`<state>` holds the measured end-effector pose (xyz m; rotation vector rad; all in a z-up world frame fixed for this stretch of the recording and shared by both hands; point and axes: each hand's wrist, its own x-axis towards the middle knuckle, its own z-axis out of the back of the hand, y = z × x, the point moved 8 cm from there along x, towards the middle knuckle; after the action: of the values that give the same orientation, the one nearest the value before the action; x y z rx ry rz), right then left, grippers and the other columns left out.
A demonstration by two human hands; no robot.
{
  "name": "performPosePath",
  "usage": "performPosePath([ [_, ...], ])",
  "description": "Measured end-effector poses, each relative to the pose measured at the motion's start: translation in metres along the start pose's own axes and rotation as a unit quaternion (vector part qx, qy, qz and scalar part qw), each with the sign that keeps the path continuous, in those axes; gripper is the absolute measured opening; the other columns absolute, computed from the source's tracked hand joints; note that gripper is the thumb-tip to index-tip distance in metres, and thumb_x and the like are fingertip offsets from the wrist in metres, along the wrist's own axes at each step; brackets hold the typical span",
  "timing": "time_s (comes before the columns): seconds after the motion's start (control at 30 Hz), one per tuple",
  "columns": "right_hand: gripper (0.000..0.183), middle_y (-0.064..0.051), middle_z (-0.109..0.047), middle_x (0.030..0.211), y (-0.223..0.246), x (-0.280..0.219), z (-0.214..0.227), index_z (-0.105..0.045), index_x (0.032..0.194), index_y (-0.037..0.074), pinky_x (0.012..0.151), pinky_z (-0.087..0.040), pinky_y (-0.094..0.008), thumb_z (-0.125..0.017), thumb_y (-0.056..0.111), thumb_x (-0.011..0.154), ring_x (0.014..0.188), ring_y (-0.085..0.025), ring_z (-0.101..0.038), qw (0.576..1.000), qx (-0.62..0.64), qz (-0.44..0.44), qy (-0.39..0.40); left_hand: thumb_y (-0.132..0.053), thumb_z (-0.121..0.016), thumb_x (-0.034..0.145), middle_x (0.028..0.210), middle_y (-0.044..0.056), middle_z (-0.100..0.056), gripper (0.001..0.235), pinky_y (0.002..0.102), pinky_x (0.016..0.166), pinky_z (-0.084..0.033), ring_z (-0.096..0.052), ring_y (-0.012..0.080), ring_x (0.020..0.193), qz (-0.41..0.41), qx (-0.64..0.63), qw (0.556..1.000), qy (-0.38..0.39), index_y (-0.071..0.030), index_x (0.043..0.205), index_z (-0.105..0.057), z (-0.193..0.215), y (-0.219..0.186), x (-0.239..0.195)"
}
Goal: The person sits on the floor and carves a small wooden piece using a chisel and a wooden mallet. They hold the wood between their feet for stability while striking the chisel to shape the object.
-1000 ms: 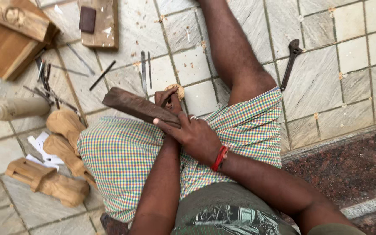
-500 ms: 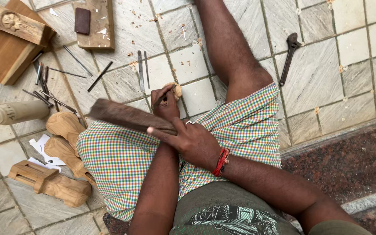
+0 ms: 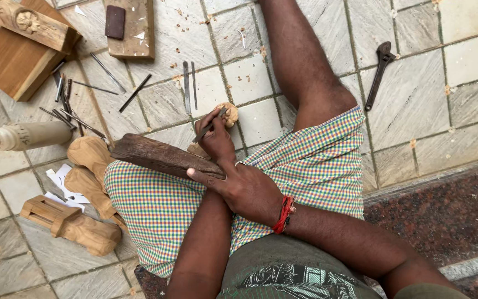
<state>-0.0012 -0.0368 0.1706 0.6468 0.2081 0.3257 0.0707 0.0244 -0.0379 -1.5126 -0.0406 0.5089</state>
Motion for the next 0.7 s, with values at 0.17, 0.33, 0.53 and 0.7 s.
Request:
performPosePath([
  [0.17,0.074,-0.013,-0.059,0.106,-0.002,-0.004,0.001,-0.045,0.158,0.033,0.056,-0.058,-0.036,-0.069,0.007,0.093,0.072,-0.019,-0.069,0.999,-0.027,0.019,0.001,0.001,-0.061,0.101,0.109,0.007,-0.064,0.012,0.028,0.088,-0.061,-0.07,0.0172,0.1,-0.067,-0.034,0.997,-0.025,0.001,0.102,-0.073,-0.006,-0.005,-0.008],
  [0.33,0.072,-0.023,-0.06,0.122,-0.017,0.0,0.008,-0.047,0.153,0.031,0.052,-0.059,-0.036,-0.071,0.009,0.088,0.063,-0.02,-0.067,0.997,-0.069,-0.009,-0.029,0.0,-0.06,0.102,0.112,0.007,-0.063,0.01,0.031,0.096,-0.06,-0.069,0.0187,0.104,-0.127,0.073,0.989,0.003,-0.001,0.105,-0.07,-0.008,-0.018,-0.014],
  [0.53,0.068,-0.025,-0.061,0.128,-0.013,-0.01,0.017,-0.05,0.151,0.034,0.051,-0.058,-0.035,-0.069,0.008,0.092,0.064,-0.017,-0.068,0.997,-0.043,0.02,-0.061,0.001,-0.061,0.101,0.107,0.007,-0.065,0.013,0.031,0.091,-0.064,-0.072,0.0203,0.101,-0.091,0.038,0.994,-0.038,-0.004,0.101,-0.072,-0.012,-0.025,-0.011],
  [0.7,0.065,-0.022,-0.062,0.122,-0.024,-0.009,0.012,-0.05,0.154,0.03,0.052,-0.058,-0.035,-0.069,0.011,0.095,0.067,-0.02,-0.069,0.997,-0.044,-0.022,-0.053,0.0,-0.063,0.103,0.108,0.008,-0.065,0.01,0.031,0.09,-0.06,-0.07,0.0216,0.1,-0.155,0.123,0.98,0.033,-0.001,0.104,-0.073,-0.015,-0.045,-0.023],
])
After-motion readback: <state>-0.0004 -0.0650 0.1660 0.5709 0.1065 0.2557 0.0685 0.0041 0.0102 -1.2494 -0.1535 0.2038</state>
